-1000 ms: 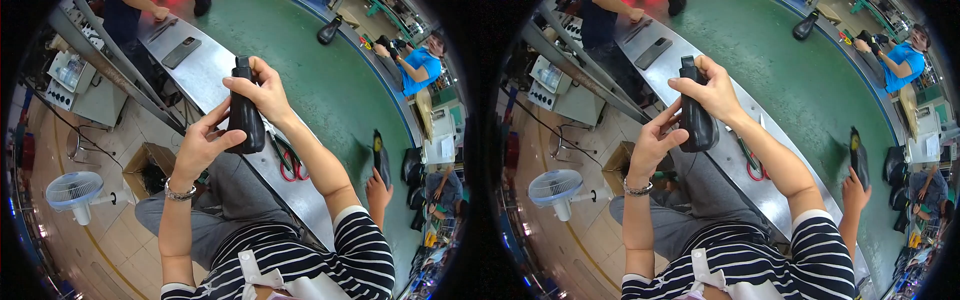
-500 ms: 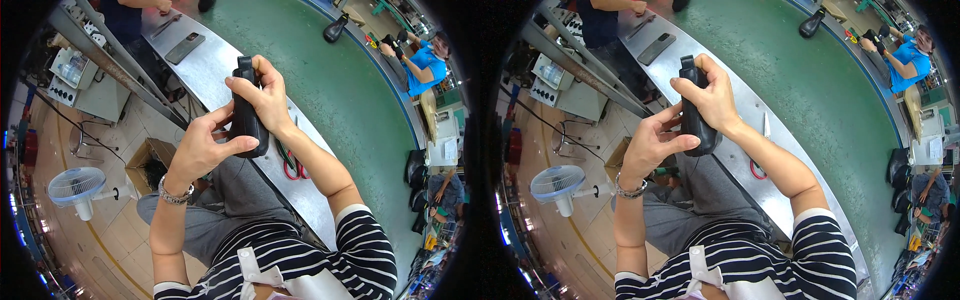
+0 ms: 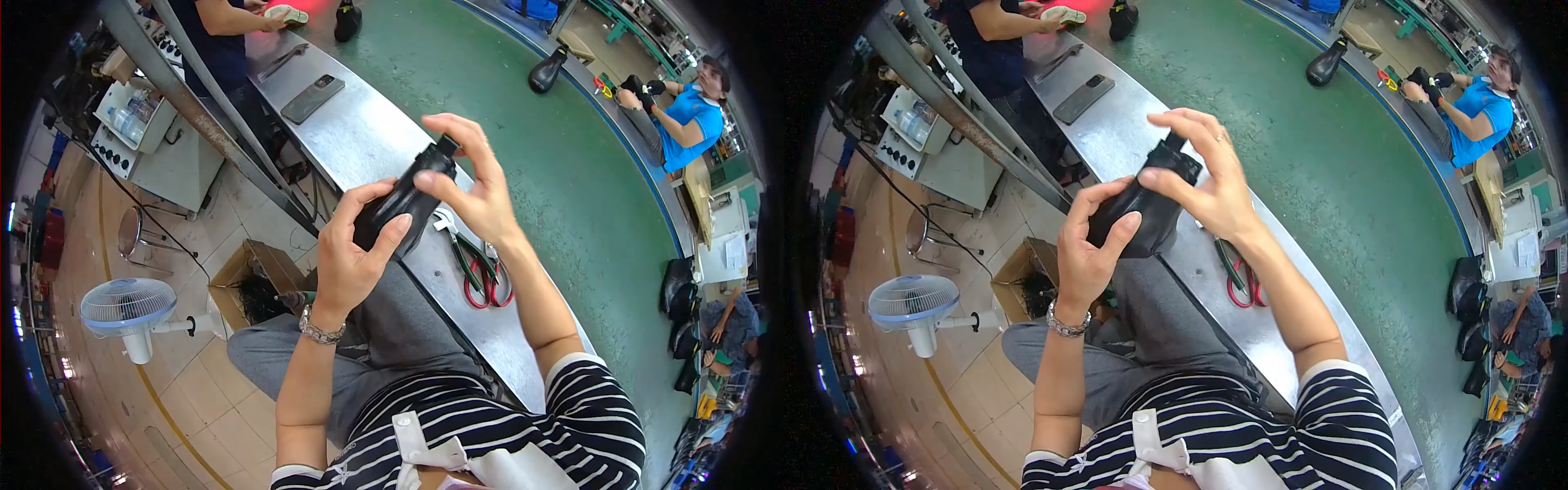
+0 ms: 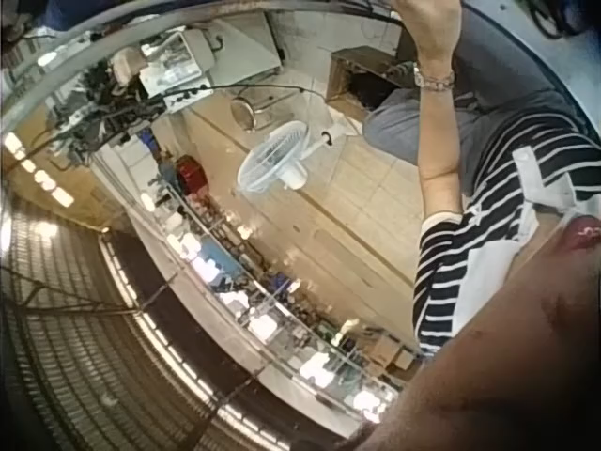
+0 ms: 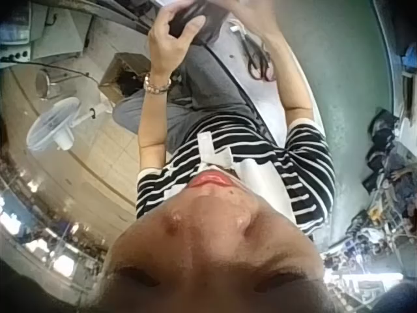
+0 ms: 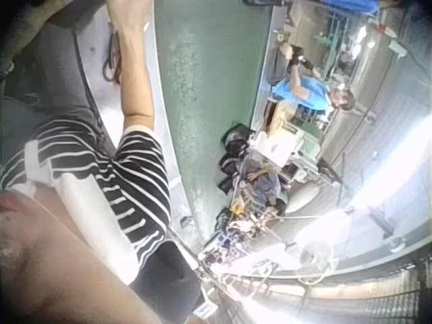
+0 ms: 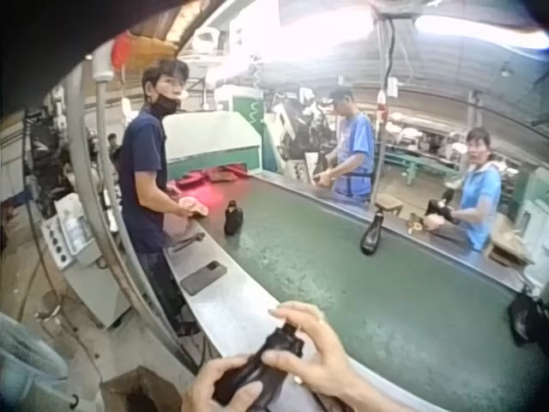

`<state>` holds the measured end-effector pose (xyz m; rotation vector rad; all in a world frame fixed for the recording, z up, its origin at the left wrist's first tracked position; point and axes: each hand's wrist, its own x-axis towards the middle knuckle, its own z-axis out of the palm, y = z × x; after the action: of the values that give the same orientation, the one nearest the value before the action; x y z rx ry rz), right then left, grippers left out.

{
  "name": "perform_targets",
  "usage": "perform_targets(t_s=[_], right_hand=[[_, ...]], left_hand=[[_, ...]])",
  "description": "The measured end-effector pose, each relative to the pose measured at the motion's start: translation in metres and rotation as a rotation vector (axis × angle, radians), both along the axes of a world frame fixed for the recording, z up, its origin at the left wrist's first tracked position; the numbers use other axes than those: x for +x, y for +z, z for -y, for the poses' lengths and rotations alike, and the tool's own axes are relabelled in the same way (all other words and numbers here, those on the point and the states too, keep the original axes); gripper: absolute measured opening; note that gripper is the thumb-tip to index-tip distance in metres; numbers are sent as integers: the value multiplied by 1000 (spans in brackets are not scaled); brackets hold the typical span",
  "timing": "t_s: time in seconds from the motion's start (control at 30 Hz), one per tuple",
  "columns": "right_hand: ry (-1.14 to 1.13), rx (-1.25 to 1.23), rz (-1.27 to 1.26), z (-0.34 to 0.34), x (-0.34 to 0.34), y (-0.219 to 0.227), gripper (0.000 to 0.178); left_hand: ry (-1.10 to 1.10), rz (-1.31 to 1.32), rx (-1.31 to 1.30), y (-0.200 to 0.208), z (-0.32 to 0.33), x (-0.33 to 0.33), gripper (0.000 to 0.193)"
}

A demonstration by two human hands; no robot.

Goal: Assembling and finishing shoe components at a factory workbench including trimming and measuring.

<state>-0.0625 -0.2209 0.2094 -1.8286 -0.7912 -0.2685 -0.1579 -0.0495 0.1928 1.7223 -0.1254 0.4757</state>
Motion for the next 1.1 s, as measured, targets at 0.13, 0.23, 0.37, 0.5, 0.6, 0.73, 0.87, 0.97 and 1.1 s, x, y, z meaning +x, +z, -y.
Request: perform_targets(t_s=[0.13,0.23,0.37,0.5,0.6,0.73,0.87,0.97,1.1], right_hand=[[9,-93,195,18,1,14,52],[196,-208,244,25,7,18,35],[271,-304,350,29,9,22,27],[293,-388,387,26,0,25,25],[290,-425,401,26,-2,27,24],[312,-497,396,25,7,35,25],[296,-396,404,22,23,25,25],[20,-161,221,12,9,3,48],[-54,198,-252,11,-3,-33,70]], left_hand=[[-22,93,170,-5,-4,13,30],[20,216,300,-5,5,19,25],[36,266,368,-4,12,15,25],[68,298,409,-7,16,6,22],[95,296,438,-8,17,3,22],[118,293,477,-5,18,11,21],[187,256,471,-2,21,20,19],[233,109,383,5,28,23,26],[-82,-30,266,8,17,9,79]])
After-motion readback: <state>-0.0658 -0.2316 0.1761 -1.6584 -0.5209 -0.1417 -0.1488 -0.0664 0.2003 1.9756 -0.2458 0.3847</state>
